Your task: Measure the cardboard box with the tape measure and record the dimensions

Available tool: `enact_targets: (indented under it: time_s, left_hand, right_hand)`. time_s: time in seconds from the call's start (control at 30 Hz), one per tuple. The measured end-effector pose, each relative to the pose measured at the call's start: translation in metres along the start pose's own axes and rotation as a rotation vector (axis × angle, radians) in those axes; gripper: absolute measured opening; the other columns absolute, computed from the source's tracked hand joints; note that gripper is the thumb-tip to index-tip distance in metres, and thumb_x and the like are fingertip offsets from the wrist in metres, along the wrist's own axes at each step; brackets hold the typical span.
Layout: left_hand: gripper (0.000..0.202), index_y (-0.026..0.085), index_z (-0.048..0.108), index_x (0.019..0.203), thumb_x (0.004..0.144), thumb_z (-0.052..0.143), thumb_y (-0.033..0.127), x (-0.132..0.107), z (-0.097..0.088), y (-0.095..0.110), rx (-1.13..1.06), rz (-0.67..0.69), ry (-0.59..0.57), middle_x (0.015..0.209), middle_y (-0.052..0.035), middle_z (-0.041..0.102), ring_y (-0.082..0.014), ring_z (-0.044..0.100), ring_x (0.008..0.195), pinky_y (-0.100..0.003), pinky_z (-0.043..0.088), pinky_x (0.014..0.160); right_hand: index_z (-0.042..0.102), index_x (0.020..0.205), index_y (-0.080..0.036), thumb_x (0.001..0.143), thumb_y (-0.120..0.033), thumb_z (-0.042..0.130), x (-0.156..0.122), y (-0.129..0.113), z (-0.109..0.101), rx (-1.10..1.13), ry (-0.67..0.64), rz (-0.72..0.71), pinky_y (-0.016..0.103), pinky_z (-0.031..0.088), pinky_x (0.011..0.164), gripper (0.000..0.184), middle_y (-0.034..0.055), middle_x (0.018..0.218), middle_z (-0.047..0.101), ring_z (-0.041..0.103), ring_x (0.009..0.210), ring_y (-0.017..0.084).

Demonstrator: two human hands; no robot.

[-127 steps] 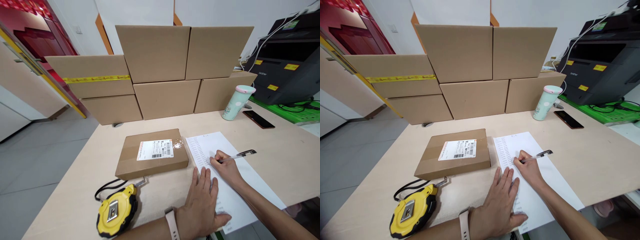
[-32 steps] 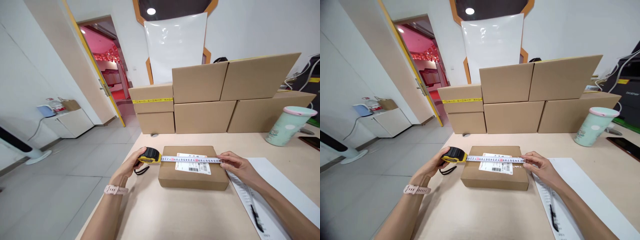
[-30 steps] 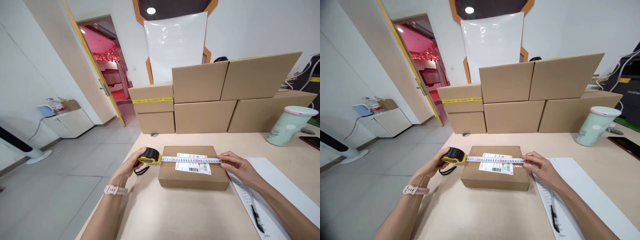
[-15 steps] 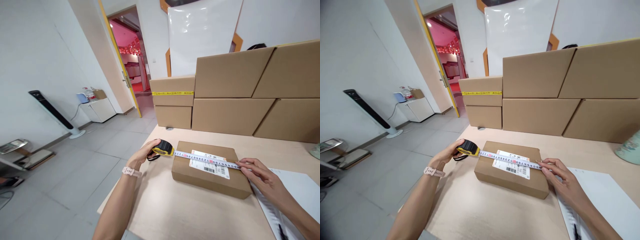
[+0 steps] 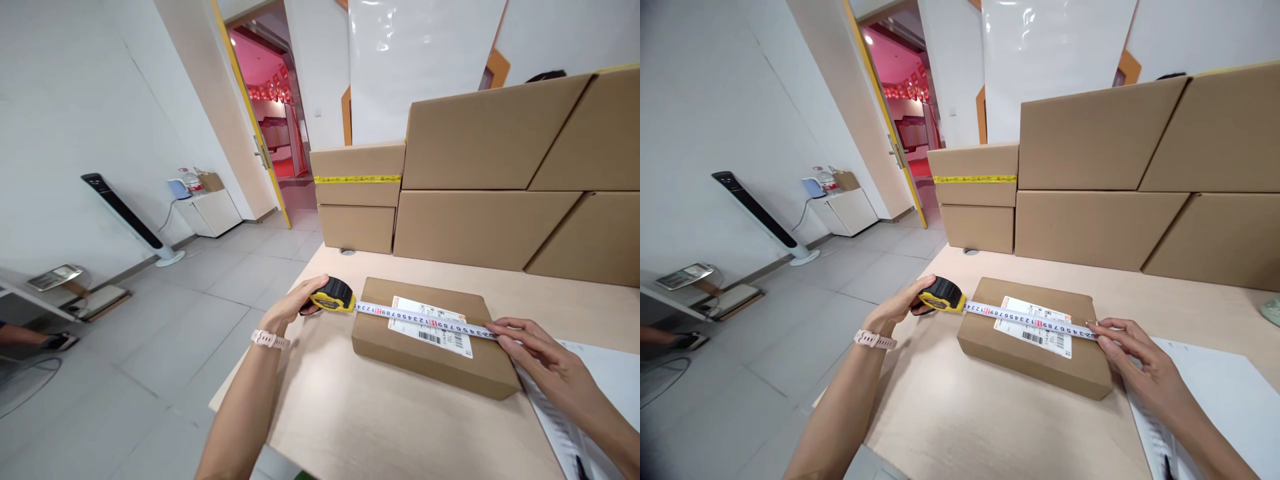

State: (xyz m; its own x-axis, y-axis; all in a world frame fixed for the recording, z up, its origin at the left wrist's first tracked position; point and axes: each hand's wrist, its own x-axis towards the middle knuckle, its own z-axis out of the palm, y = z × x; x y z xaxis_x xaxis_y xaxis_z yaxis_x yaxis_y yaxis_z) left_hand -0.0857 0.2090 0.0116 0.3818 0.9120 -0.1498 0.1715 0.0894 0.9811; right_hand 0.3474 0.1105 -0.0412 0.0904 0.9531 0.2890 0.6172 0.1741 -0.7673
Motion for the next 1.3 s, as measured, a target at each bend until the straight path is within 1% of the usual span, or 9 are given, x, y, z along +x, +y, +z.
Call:
enact_targets:
  time_s: [0.27,0.37,0.47,0.63,0.73,0.87,0.97,1.1,1.3]
  left_hand:
    - [0.036,0.014,0.059,0.091,0.096,0.048,0.047,0.001,0.0,-0.002,0.008,0.015,0.006,0.065,0.0052,0.053,-0.0045,0.042,0.044,-0.018,0.037,0.04]
    - [0.039,0.014,0.058,0.089,0.096,0.046,0.05,0.0,0.001,-0.001,0.015,0.021,0.007,0.06,0.0069,0.048,-0.0036,0.036,0.04,-0.017,0.032,0.037]
    - [0.043,0.015,0.057,0.084,0.096,0.044,0.053,0.0,0.002,0.001,0.026,0.035,0.0,0.055,0.009,0.042,-0.0031,0.028,0.037,-0.017,0.025,0.034]
    - [0.047,0.017,0.053,0.075,0.092,0.044,0.059,0.0,0.005,0.004,0.043,0.05,-0.011,0.05,0.0099,0.038,-0.0036,0.024,0.036,-0.019,0.017,0.035]
    - [0.05,0.018,0.05,0.071,0.087,0.046,0.065,-0.001,0.006,0.006,0.05,0.043,-0.003,0.045,0.0091,0.037,-0.0046,0.023,0.035,-0.021,0.012,0.036]
    - [0.051,0.019,0.05,0.071,0.083,0.048,0.068,-0.001,0.008,0.009,0.049,0.034,0.012,0.044,0.0075,0.037,-0.0052,0.023,0.035,-0.023,0.01,0.037]
    - [0.049,0.018,0.052,0.076,0.085,0.047,0.066,-0.001,0.008,0.008,0.051,0.036,0.017,0.047,0.0083,0.038,-0.0048,0.024,0.036,-0.022,0.011,0.037]
    - [0.048,0.017,0.054,0.077,0.092,0.043,0.061,-0.001,0.005,0.004,0.061,0.028,0.008,0.05,0.0101,0.036,-0.0041,0.023,0.036,-0.02,0.016,0.035]
    - [0.047,0.016,0.054,0.077,0.094,0.042,0.059,0.0,0.003,0.001,0.058,0.031,0.001,0.05,0.0103,0.036,-0.0037,0.024,0.036,-0.019,0.02,0.035]
  right_hand:
    - [0.077,0.097,-0.032,0.079,-0.06,0.058,-0.001,0.003,0.0,0.068,-0.017,0.068,0.033,0.053,0.084,0.038,0.0063,0.118,0.062,0.056,0.116,0.029]
    - [0.078,0.094,-0.03,0.08,-0.062,0.057,-0.002,-0.002,0.002,0.143,-0.005,0.144,0.031,0.053,0.085,0.041,0.0069,0.121,0.062,0.056,0.118,0.029]
    - [0.079,0.09,-0.029,0.08,-0.063,0.056,-0.002,-0.007,0.005,0.215,0.022,0.193,0.033,0.049,0.094,0.042,0.0072,0.124,0.062,0.053,0.123,0.03]
    - [0.078,0.092,-0.03,0.075,-0.059,0.066,-0.002,-0.004,0.006,0.286,0.031,0.238,0.035,0.047,0.1,0.036,0.005,0.128,0.063,0.051,0.126,0.031]
    - [0.078,0.094,-0.029,0.071,-0.057,0.07,-0.002,0.001,0.006,0.323,0.04,0.262,0.035,0.049,0.098,0.037,0.0048,0.13,0.063,0.052,0.126,0.033]
    - [0.078,0.089,-0.027,0.067,-0.053,0.075,0.0,-0.003,0.009,0.453,0.048,0.367,0.032,0.054,0.091,0.034,0.004,0.134,0.061,0.053,0.125,0.033]
    - [0.077,0.083,-0.026,0.064,-0.049,0.078,0.002,-0.009,0.011,0.556,0.053,0.45,0.03,0.056,0.085,0.03,0.0037,0.136,0.06,0.055,0.123,0.034]
    - [0.076,0.086,-0.028,0.063,-0.047,0.079,0.003,-0.015,0.012,0.598,0.072,0.526,0.028,0.057,0.078,0.03,0.0033,0.134,0.062,0.059,0.117,0.033]
    - [0.075,0.086,-0.029,0.059,-0.046,0.081,0.004,-0.013,0.013,0.625,0.093,0.566,0.024,0.056,0.075,0.032,0.0015,0.125,0.067,0.061,0.114,0.031]
